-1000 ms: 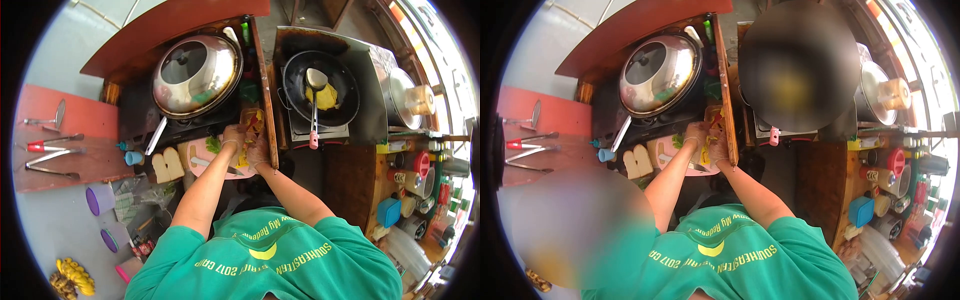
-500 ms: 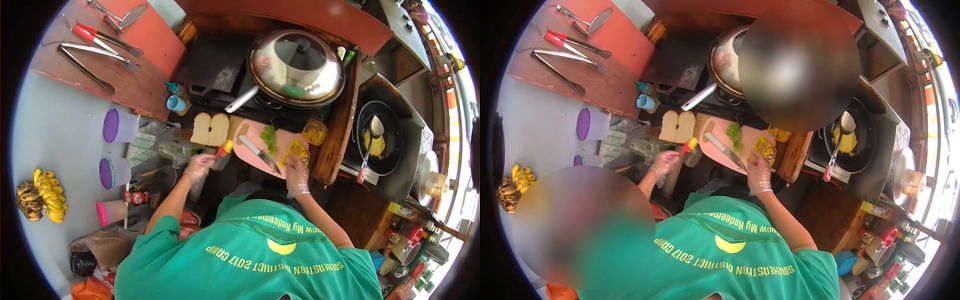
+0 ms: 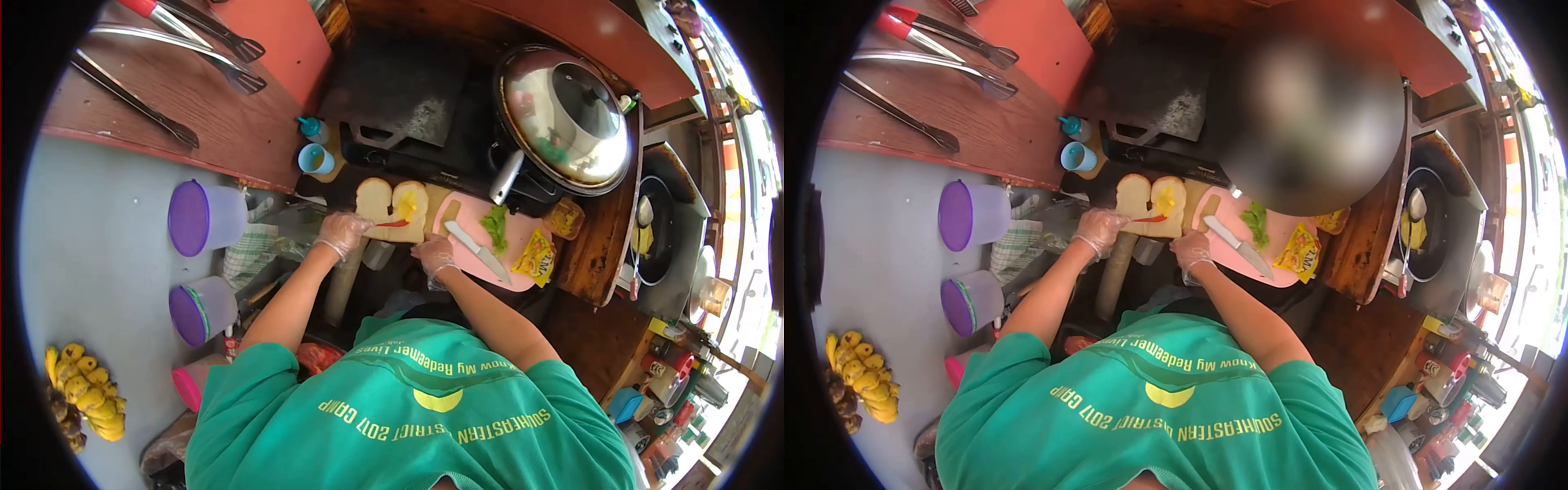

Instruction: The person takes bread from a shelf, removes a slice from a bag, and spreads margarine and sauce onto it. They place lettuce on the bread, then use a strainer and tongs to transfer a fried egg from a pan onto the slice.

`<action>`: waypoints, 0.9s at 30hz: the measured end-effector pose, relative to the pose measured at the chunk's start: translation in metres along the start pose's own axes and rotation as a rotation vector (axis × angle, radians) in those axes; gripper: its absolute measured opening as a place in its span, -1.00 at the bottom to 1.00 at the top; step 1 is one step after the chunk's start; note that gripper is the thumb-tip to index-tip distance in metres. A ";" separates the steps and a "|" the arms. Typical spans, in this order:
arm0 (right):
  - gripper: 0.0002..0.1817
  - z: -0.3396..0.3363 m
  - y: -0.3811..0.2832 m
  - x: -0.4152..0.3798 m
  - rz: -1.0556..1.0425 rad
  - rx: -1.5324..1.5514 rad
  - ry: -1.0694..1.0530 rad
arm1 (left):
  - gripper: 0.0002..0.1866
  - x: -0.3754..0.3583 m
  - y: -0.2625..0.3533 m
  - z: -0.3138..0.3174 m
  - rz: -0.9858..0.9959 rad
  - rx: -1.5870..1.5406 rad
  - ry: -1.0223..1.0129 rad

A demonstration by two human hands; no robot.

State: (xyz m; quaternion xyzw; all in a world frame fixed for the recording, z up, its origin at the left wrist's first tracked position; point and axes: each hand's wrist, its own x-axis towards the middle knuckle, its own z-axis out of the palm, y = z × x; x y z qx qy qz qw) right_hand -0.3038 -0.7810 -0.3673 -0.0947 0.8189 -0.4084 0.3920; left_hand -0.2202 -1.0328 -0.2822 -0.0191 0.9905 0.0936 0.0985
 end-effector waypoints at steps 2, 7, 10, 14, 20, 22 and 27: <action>-0.82 0.008 0.005 0.001 0.031 0.121 0.014 | -0.70 0.006 0.000 -0.029 -0.029 -0.052 0.048; -0.78 0.030 0.038 0.019 -0.050 0.010 0.115 | -0.75 0.053 -0.023 0.007 0.036 -0.154 0.234; -0.80 0.030 0.028 0.018 0.034 0.346 0.086 | -0.78 0.034 -0.021 0.017 0.120 -0.001 0.000; -0.85 0.026 0.016 0.013 -0.019 0.077 0.050 | -0.81 0.026 -0.041 0.021 0.187 -0.318 0.014; -0.80 0.023 -0.004 0.006 -0.148 -0.257 0.114 | -0.77 0.073 -0.051 0.012 0.190 -0.091 0.118; -0.78 0.019 -0.006 0.002 -0.205 -0.376 0.128 | -0.75 0.060 -0.051 0.018 0.208 -0.037 -0.010; -0.76 0.006 -0.026 -0.015 -0.030 0.026 0.062 | -0.69 0.048 -0.058 -0.014 0.268 0.080 -0.105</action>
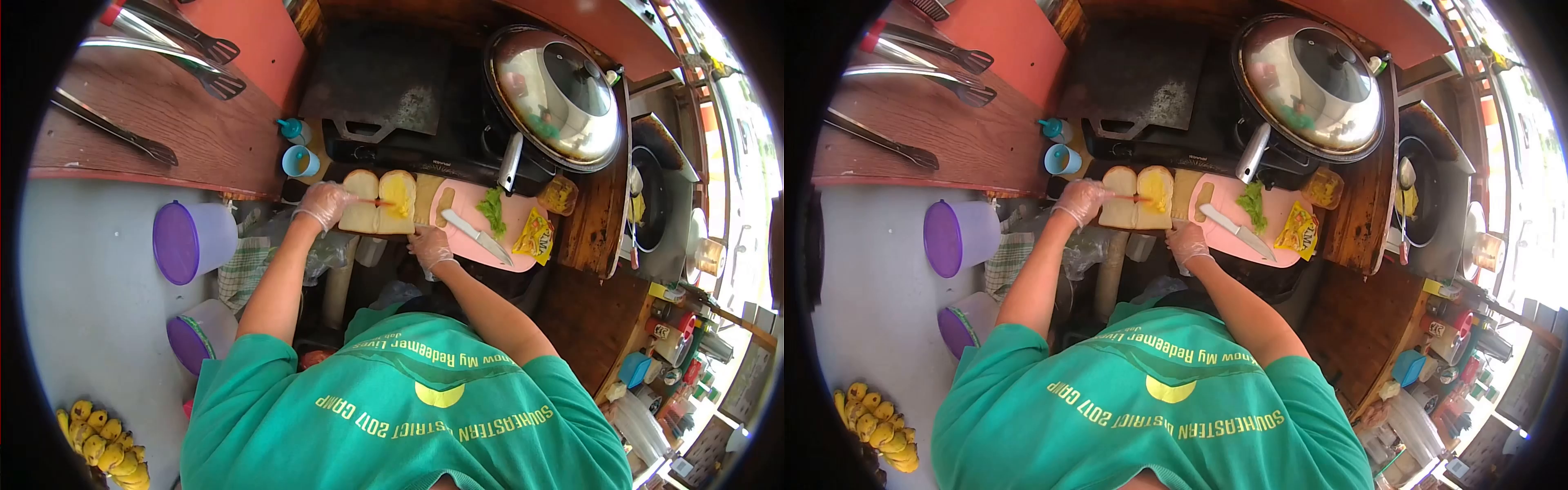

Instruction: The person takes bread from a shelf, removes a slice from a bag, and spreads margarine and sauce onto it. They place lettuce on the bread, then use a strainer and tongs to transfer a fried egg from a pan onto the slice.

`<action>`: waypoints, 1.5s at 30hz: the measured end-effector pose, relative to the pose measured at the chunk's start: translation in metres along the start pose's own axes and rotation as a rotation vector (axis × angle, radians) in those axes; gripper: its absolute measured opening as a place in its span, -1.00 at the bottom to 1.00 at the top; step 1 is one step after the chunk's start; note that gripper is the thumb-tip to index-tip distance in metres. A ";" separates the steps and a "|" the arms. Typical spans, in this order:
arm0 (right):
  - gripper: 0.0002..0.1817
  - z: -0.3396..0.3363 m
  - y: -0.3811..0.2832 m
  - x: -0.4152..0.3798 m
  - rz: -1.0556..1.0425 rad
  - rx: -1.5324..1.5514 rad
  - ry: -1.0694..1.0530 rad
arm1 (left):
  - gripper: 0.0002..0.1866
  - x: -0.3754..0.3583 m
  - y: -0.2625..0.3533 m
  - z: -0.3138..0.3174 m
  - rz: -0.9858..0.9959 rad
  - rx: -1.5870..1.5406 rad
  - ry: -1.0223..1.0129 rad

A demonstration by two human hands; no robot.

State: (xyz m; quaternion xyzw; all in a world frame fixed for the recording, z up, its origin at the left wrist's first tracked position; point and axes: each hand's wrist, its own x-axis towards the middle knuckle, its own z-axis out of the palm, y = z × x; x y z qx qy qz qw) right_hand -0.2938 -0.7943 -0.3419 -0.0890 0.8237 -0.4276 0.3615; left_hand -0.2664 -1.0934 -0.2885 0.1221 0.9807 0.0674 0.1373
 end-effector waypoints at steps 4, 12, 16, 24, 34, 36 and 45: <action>-0.74 -0.005 -0.010 -0.008 0.031 0.049 0.002 | -0.68 0.032 0.004 0.001 -0.053 -0.073 0.243; -0.71 -0.007 0.000 -0.003 0.042 0.036 -0.020 | -0.66 0.003 0.008 0.010 -0.039 -0.104 -0.084; -0.72 -0.002 0.002 -0.004 0.057 0.092 -0.003 | -0.67 0.027 0.006 0.017 -0.157 -0.142 0.218; -0.73 -0.006 0.004 -0.004 0.109 0.207 -0.021 | -0.72 -0.004 0.002 0.031 0.059 -0.116 0.076; -0.72 -0.012 0.004 -0.003 0.088 0.160 -0.041 | -0.72 0.002 0.004 0.032 0.089 -0.015 0.006; -0.72 -0.012 0.007 -0.004 0.048 0.128 -0.063 | -0.68 -0.006 -0.001 0.031 -0.026 -0.158 -0.085; -0.70 -0.013 0.005 -0.008 0.111 0.143 -0.045 | -0.75 0.017 0.015 0.042 0.082 -0.144 0.122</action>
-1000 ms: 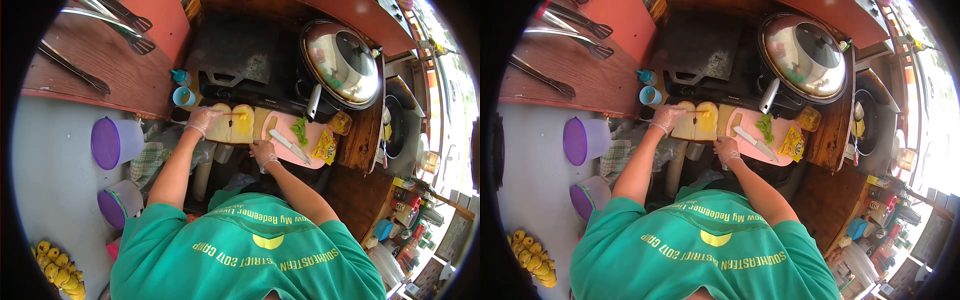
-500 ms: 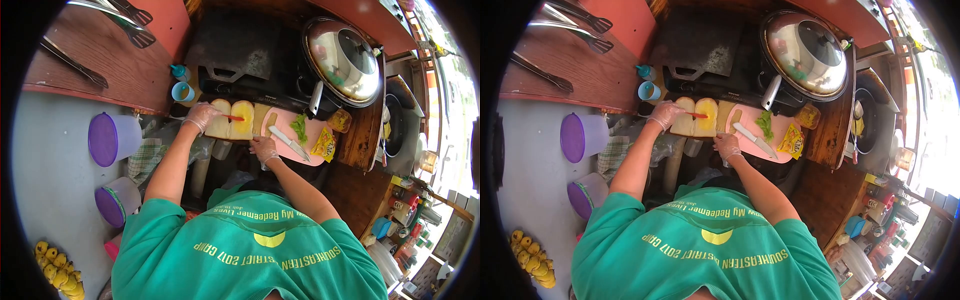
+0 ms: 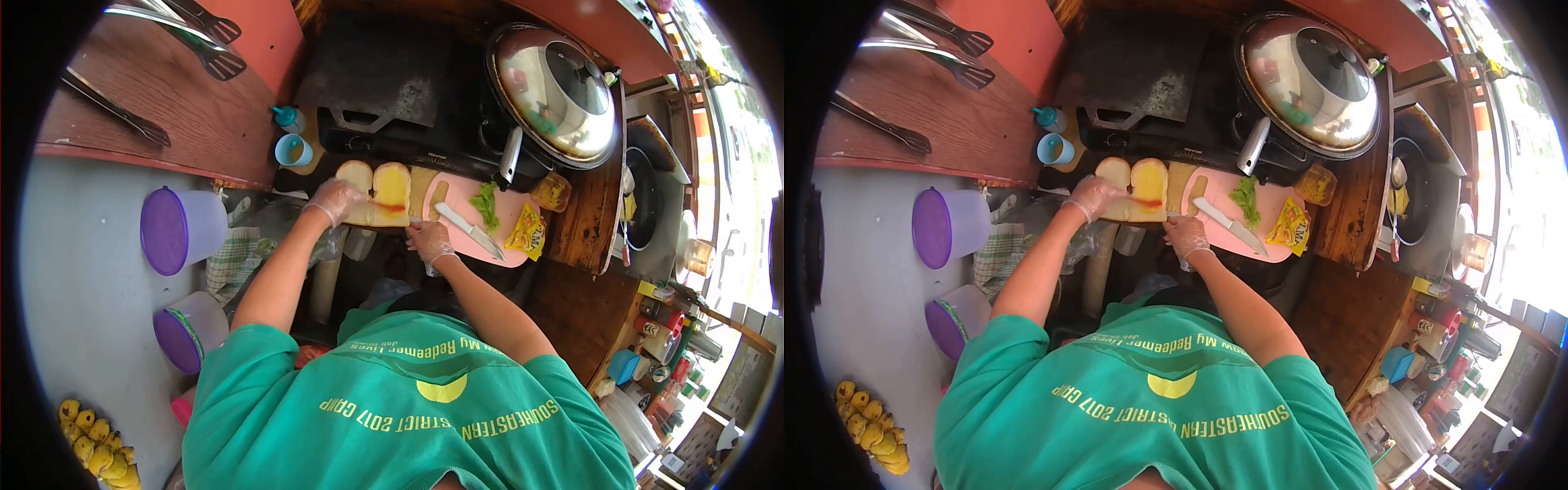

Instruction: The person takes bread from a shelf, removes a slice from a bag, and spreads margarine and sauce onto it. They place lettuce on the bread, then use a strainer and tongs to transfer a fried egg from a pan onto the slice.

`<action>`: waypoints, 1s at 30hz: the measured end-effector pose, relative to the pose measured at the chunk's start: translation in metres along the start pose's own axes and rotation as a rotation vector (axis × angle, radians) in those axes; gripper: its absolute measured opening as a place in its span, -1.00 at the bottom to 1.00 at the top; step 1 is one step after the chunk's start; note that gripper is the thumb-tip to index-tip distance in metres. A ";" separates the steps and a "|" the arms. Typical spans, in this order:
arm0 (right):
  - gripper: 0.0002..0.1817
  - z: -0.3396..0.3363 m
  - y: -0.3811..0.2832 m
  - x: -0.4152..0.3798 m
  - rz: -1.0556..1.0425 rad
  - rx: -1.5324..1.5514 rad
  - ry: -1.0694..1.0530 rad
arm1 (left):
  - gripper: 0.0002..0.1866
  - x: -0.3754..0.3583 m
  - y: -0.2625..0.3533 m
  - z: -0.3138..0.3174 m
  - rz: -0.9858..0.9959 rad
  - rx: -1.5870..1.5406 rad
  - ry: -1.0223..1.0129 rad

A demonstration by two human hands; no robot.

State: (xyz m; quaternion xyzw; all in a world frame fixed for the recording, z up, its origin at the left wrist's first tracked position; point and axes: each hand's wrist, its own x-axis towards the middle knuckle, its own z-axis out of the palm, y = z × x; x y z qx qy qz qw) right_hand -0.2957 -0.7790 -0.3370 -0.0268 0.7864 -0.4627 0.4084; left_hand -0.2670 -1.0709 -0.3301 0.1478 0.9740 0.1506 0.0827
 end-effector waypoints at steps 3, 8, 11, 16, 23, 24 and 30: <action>-0.75 -0.001 0.004 0.000 -0.038 0.025 0.040 | -0.79 -0.024 -0.003 -0.012 -0.050 -0.044 -0.154; -0.76 0.001 0.003 -0.003 -0.083 0.044 0.052 | -0.81 -0.047 -0.034 -0.033 -0.131 -0.215 0.057; -0.76 0.003 0.002 -0.006 -0.111 0.043 0.058 | -0.75 -0.059 -0.028 -0.040 -0.405 0.125 0.249; -0.76 0.003 -0.004 0.001 -0.173 -0.129 0.056 | -0.76 -0.090 -0.019 -0.011 -0.361 0.016 0.123; -0.76 0.009 0.005 0.002 -0.110 -0.036 0.060 | -0.69 -0.062 -0.029 0.000 -0.417 0.043 0.386; -0.76 0.007 0.003 0.003 -0.111 -0.033 0.048 | -0.69 -0.067 -0.026 0.001 -0.425 0.039 0.391; -0.76 0.009 0.002 0.003 -0.109 -0.016 0.072 | -0.73 -0.077 -0.022 -0.017 -0.320 -0.039 0.285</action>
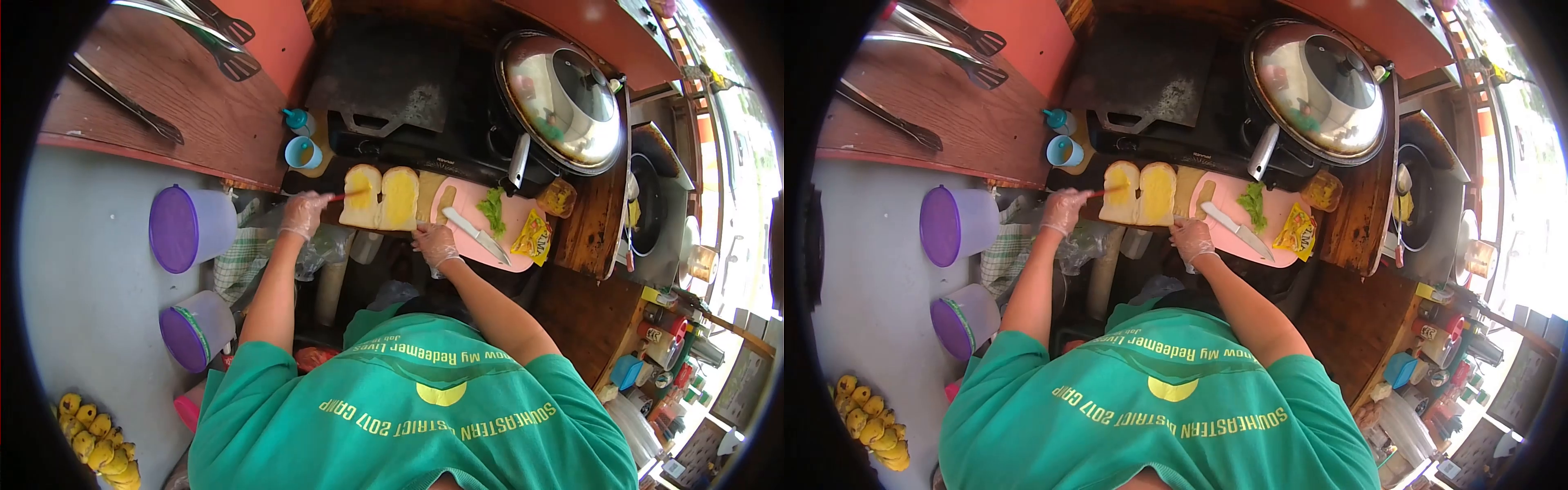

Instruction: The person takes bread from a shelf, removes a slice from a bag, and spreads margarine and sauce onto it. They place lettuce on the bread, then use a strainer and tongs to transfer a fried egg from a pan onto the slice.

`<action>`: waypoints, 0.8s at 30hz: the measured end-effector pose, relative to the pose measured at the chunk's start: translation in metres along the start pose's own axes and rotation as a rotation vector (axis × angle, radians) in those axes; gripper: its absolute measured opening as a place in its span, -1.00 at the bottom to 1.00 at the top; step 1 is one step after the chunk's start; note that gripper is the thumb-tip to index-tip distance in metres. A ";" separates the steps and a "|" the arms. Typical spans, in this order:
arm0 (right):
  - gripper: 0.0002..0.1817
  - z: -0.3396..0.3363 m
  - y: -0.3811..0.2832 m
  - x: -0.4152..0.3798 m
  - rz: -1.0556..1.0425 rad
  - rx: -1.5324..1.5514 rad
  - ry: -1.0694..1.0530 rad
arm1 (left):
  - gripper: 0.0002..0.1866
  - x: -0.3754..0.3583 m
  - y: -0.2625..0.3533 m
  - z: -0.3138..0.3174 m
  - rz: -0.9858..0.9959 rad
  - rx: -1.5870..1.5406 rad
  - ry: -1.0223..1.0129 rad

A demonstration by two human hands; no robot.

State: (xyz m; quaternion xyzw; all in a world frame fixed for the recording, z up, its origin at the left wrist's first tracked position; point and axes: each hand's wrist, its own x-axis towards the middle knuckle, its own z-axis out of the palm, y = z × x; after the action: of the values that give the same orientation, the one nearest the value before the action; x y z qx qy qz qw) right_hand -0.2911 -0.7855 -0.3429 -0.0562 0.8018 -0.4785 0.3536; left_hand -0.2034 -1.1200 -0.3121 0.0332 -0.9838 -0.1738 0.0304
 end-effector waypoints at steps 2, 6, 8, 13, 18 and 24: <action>-0.76 -0.001 0.000 0.001 -0.021 -0.031 0.002 | -0.74 0.022 -0.002 0.007 -0.023 0.053 0.081; -0.76 -0.001 0.004 0.001 -0.010 -0.032 -0.031 | -0.72 0.027 0.002 0.015 0.117 0.097 -0.065; -0.76 0.001 0.008 0.002 -0.038 -0.050 -0.008 | -0.68 0.013 0.004 0.011 0.146 0.184 -0.161; -0.76 -0.001 0.002 0.000 -0.048 -0.017 0.004 | -0.58 0.014 -0.026 0.005 0.142 0.059 -0.180; -0.76 -0.003 -0.009 -0.006 0.008 -0.043 -0.006 | -0.64 0.030 -0.014 0.011 0.144 0.137 -0.124; -0.75 -0.003 0.004 -0.002 0.019 0.026 -0.019 | -0.76 -0.023 -0.009 -0.018 0.142 0.088 -0.292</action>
State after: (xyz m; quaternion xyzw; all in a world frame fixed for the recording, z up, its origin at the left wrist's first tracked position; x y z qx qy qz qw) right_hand -0.2901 -0.7802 -0.3439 -0.0485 0.7926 -0.4850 0.3664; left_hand -0.1791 -1.1329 -0.2990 -0.0606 -0.9842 -0.1310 -0.1023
